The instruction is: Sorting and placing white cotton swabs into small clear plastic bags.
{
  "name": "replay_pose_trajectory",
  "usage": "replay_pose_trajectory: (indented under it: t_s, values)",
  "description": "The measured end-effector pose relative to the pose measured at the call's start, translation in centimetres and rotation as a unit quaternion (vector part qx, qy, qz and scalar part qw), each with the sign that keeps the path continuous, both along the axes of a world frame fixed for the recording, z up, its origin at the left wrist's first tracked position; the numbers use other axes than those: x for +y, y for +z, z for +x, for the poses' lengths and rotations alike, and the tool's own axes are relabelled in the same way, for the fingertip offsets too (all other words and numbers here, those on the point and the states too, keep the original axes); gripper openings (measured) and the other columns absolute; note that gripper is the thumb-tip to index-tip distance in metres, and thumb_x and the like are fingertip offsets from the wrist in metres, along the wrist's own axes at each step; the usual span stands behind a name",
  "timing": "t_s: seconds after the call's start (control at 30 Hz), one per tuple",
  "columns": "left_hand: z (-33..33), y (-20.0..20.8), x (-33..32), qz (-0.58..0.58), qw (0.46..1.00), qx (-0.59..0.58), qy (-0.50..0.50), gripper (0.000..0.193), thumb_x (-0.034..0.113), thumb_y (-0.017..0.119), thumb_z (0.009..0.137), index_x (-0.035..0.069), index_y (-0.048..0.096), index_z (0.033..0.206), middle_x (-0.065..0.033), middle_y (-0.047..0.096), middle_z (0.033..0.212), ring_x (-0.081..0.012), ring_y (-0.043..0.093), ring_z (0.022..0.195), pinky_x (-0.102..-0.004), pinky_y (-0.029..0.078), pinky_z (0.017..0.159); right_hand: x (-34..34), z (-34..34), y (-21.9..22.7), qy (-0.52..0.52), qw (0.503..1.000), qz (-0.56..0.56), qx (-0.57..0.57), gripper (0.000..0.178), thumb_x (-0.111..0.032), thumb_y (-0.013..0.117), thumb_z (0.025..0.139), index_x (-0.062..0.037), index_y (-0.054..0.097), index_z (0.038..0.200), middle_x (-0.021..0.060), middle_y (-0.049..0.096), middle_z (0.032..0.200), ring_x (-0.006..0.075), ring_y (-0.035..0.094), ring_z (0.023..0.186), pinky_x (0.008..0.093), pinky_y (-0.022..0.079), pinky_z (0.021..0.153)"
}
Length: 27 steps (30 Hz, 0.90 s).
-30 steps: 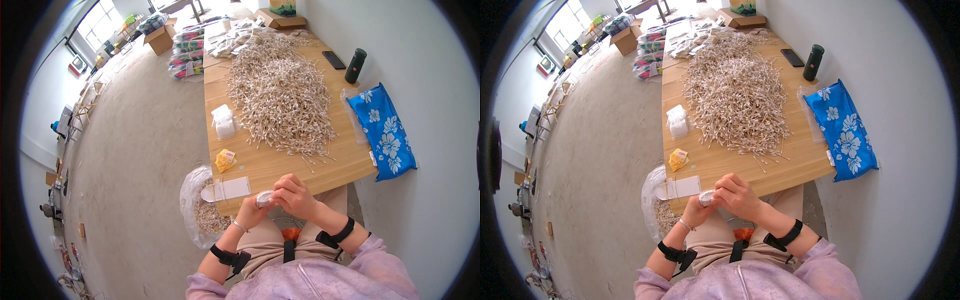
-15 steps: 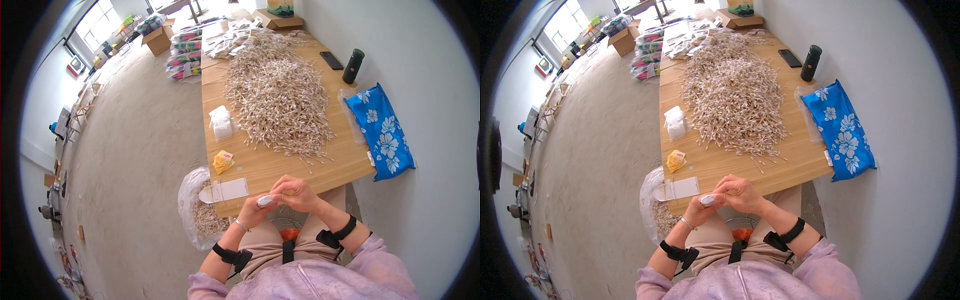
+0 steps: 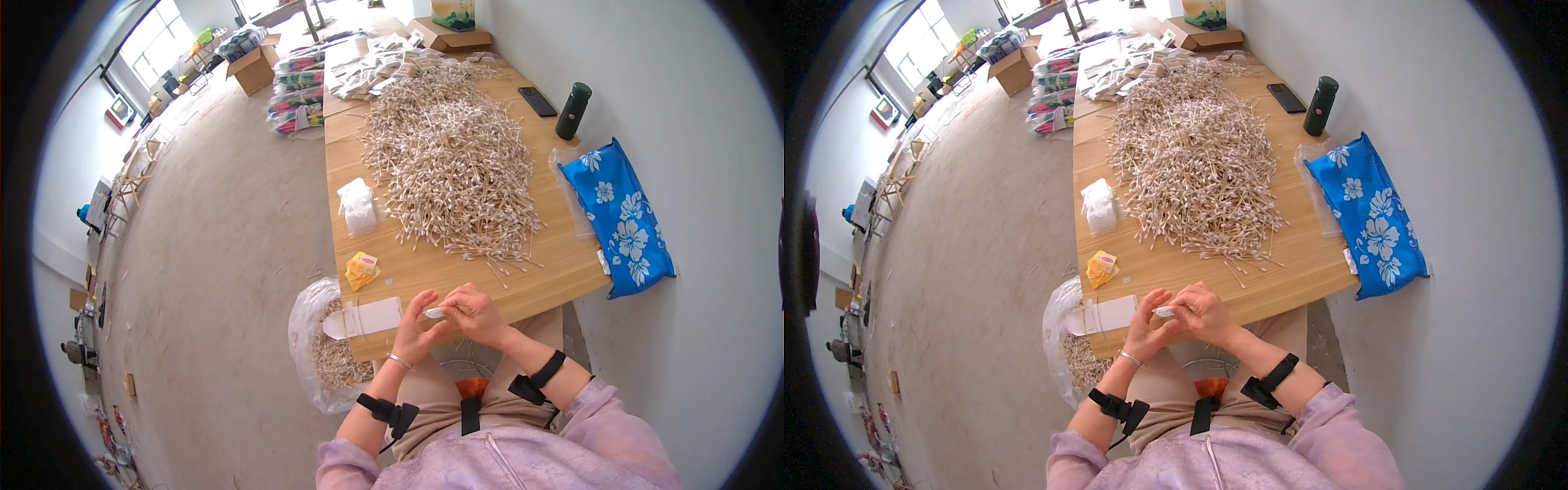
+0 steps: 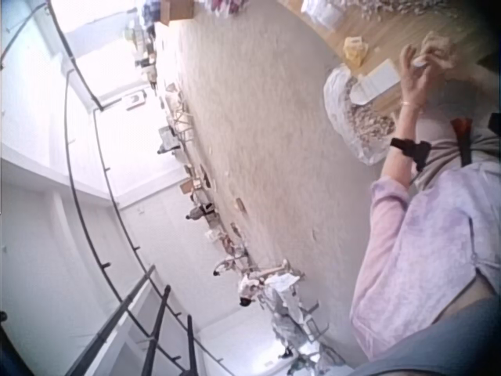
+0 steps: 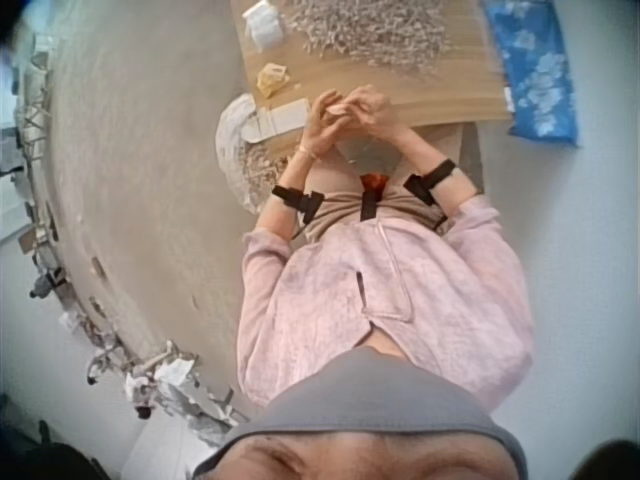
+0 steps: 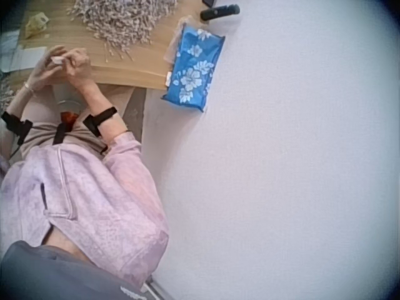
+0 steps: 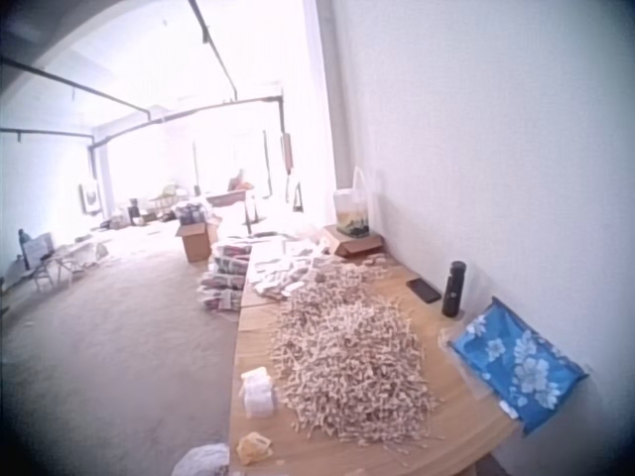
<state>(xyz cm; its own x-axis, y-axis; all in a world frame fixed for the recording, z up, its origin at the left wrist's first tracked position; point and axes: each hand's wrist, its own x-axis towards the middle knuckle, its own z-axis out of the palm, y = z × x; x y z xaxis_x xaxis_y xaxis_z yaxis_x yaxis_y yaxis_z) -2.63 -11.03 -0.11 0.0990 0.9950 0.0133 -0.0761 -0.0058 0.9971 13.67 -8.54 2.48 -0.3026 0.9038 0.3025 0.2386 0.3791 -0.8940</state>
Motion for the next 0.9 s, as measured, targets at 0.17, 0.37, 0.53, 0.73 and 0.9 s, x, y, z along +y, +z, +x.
replay_pose_trajectory:
  t_s: [0.17,0.37,0.53,0.73,0.9]
  values:
    - [-1.1,-1.4,-0.2,-0.034,0.999,0.019,-0.009,0.027,0.006,0.065,0.087,0.001,0.058,0.113,-0.009,0.064,0.11,-0.0117,0.059,0.097,-0.0244,0.048,0.085,-0.1,-0.4,-0.9,-0.022,0.999,-0.026,-0.006,0.007,-0.01,0.066,0.081,-0.004,0.064,0.082,0.0094,0.063,0.085,0.0274,0.056,0.086,0.0358,0.046,0.078]
    - [0.0,-1.8,-0.4,-0.053,0.993,-0.099,0.039,0.006,0.006,0.062,0.088,0.002,0.059,0.09,-0.0114,0.066,0.105,-0.0105,0.06,0.089,-0.023,0.049,0.079,-0.1,-0.5,-2.0,-0.009,0.997,-0.078,0.013,0.011,-0.013,0.064,0.083,-0.0034,0.059,0.079,0.0092,0.06,0.09,0.0258,0.057,0.087,0.0346,0.045,0.079]
    - [-0.2,-2.2,0.2,-0.106,0.98,-0.167,0.023,0.005,0.0,0.054,0.087,0.003,0.057,0.085,-0.0126,0.063,0.109,-0.0113,0.057,0.094,-0.0264,0.045,0.086,0.1,-0.9,-2.8,0.005,0.99,-0.125,0.062,0.01,-0.011,0.062,0.084,-0.0032,0.059,0.079,0.008,0.059,0.088,0.021,0.056,0.086,0.032,0.045,0.077]
    - [-0.4,-1.8,0.2,-0.09,0.983,-0.162,0.012,0.003,0.001,0.056,0.088,0.002,0.058,0.088,-0.0118,0.062,0.11,-0.0111,0.055,0.096,-0.0269,0.043,0.088,0.3,-0.6,-3.1,0.012,0.991,-0.098,0.089,0.007,-0.009,0.066,0.084,-0.0033,0.062,0.083,0.0071,0.06,0.087,0.0175,0.057,0.084,0.0293,0.046,0.075]
    - [-0.6,-0.8,-0.1,0.084,0.991,0.072,0.079,0.012,0.001,0.065,0.082,0.005,0.064,0.093,-0.0115,0.064,0.105,-0.0184,0.059,0.094,-0.0305,0.048,0.085,0.4,0.5,-2.2,0.011,0.997,-0.036,0.063,0.01,-0.011,0.069,0.082,-0.0048,0.067,0.091,0.0087,0.063,0.087,0.02,0.061,0.081,0.0308,0.049,0.071]
